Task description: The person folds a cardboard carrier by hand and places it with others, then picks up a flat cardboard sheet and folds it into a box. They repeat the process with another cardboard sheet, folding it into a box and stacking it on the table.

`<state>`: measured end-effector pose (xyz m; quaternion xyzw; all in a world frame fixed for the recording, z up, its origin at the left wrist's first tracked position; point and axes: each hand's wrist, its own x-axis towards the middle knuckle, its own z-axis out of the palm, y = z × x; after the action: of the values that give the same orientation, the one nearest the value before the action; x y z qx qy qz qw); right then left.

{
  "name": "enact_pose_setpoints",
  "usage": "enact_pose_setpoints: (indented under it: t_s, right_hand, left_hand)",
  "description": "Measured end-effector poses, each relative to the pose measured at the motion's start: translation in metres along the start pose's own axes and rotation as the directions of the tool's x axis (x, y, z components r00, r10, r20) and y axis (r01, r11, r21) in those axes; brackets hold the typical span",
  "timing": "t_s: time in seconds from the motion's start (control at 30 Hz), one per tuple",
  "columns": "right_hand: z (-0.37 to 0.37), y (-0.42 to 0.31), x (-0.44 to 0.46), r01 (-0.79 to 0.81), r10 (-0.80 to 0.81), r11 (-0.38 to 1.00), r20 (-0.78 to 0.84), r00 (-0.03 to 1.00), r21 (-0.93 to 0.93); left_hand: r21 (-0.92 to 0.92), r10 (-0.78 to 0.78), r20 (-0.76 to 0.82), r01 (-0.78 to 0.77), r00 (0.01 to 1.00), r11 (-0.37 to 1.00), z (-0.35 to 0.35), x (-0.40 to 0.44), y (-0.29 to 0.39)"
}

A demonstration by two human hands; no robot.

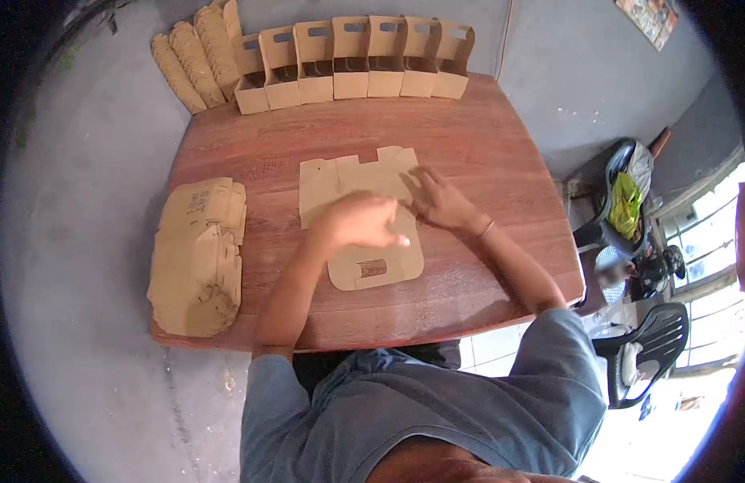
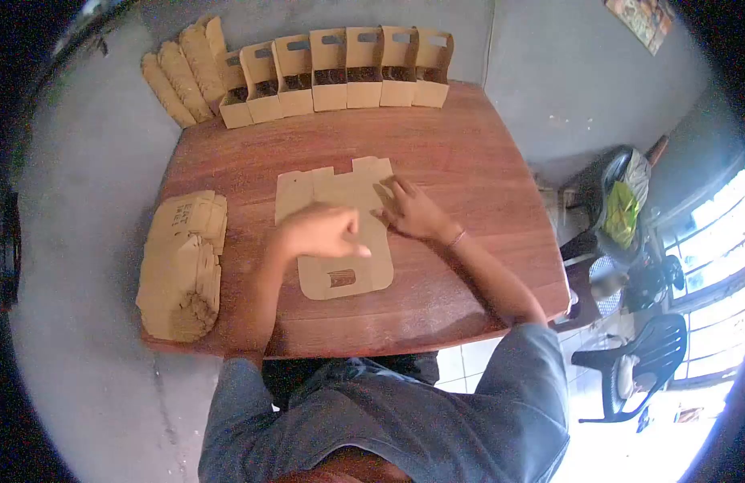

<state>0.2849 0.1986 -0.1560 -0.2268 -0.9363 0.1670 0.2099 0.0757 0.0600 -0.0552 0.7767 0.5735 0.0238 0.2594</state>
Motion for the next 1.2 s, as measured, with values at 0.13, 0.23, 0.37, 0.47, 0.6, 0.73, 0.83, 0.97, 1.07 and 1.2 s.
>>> enact_pose_setpoints:
  t_s: [0.13,0.23,0.37,0.47,0.6,0.73,0.83,0.97,1.07,1.2]
  right_hand:
    - [0.021,0.004,-0.011,0.067,-0.075,0.981,-0.034,0.997,-0.179]
    - [0.019,0.0,-0.01,-0.01,0.004,0.995,-0.061,0.998,-0.1]
    - [0.022,0.003,-0.013,-0.02,0.013,0.997,-0.09,0.996,-0.076]
    - [0.025,0.006,-0.012,-0.019,0.01,0.996,-0.116,0.993,-0.081]
    - [0.021,0.005,-0.012,-0.036,0.027,0.996,-0.12,0.992,-0.077]
    - [0.022,0.006,-0.011,-0.027,0.019,0.998,-0.134,0.991,-0.06]
    - [0.024,0.007,-0.011,-0.026,0.012,0.995,-0.148,0.989,-0.099]
    - [0.023,0.004,-0.012,-0.035,0.021,0.996,-0.167,0.986,-0.078]
    - [0.019,0.003,-0.011,-0.055,0.044,0.997,-0.165,0.985,-0.063]
    - [0.021,0.004,-0.011,-0.069,0.058,0.996,-0.179,0.982,-0.052]
  left_hand:
    - [0.252,-0.064,0.229,0.004,0.971,0.968,0.04,0.025,0.038]
    - [0.346,0.016,0.143,-0.065,0.99,0.936,0.086,0.036,0.043]
    - [0.257,0.033,0.056,-0.046,0.998,0.965,0.101,0.043,0.035]
    - [0.262,0.042,0.006,-0.042,0.999,0.964,0.102,0.038,0.036]
    - [0.3,-0.028,-0.066,0.046,0.997,0.953,0.102,0.024,0.048]
    - [0.314,-0.035,-0.088,0.061,0.996,0.948,0.108,0.018,0.047]
    - [0.268,-0.02,-0.058,0.035,0.998,0.963,0.106,0.017,0.04]
    - [0.136,-0.029,-0.151,0.05,0.988,0.989,0.109,-0.001,0.035]
    - [0.12,-0.06,-0.446,0.127,0.893,0.985,0.117,-0.021,0.026]
    - [-0.067,-0.172,-0.391,0.158,0.904,0.985,0.127,-0.031,0.012]
